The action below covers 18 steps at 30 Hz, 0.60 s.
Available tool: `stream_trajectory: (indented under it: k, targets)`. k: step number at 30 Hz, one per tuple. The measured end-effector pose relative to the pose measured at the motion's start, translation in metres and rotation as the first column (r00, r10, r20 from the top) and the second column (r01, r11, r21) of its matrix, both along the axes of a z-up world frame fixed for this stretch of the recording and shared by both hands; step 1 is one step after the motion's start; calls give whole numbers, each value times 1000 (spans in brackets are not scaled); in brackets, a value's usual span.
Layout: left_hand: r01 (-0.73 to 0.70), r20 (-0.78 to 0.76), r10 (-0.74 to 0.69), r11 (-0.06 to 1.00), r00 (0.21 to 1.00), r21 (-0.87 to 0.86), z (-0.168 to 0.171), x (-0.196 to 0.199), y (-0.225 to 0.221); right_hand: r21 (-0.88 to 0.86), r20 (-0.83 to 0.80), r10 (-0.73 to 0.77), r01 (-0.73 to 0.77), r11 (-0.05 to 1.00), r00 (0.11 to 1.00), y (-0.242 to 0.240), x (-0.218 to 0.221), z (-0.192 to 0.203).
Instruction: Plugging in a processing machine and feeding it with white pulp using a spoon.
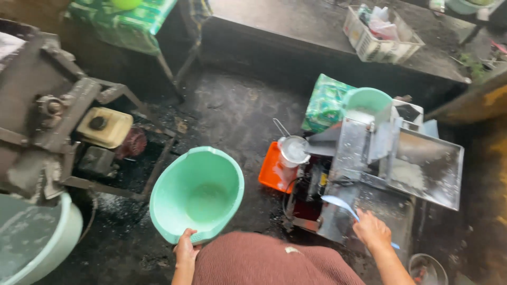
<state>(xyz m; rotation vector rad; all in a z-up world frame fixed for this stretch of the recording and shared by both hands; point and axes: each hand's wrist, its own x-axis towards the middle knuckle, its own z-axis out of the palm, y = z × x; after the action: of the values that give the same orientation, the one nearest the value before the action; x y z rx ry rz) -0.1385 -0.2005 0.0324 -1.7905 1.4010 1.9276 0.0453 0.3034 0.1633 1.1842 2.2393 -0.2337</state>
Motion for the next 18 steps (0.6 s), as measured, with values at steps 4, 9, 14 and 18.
stream_trajectory:
  k: [4, 9, 14, 18]
  targets:
    - [-14, -18, 15, 999, 1000, 43, -5, -17, -70, 27, -33, 7, -6, 1000, 999, -24, -2, -21]
    - [-255, -89, 255, 967, 963, 6, 22, -43, -83, 37, -22, 15, -14, 999, 1000, -27, 1, -36]
    - [-187, -60, 200, 965, 978, 182, -11, -85, -73, 73, -96, -80, 87, 994, 992, -25, -6, -62]
    - [-164, -6, 167, 972, 986, 167, -24, -141, -50, 138, -74, -178, 187, 973, 981, -13, -6, -98]
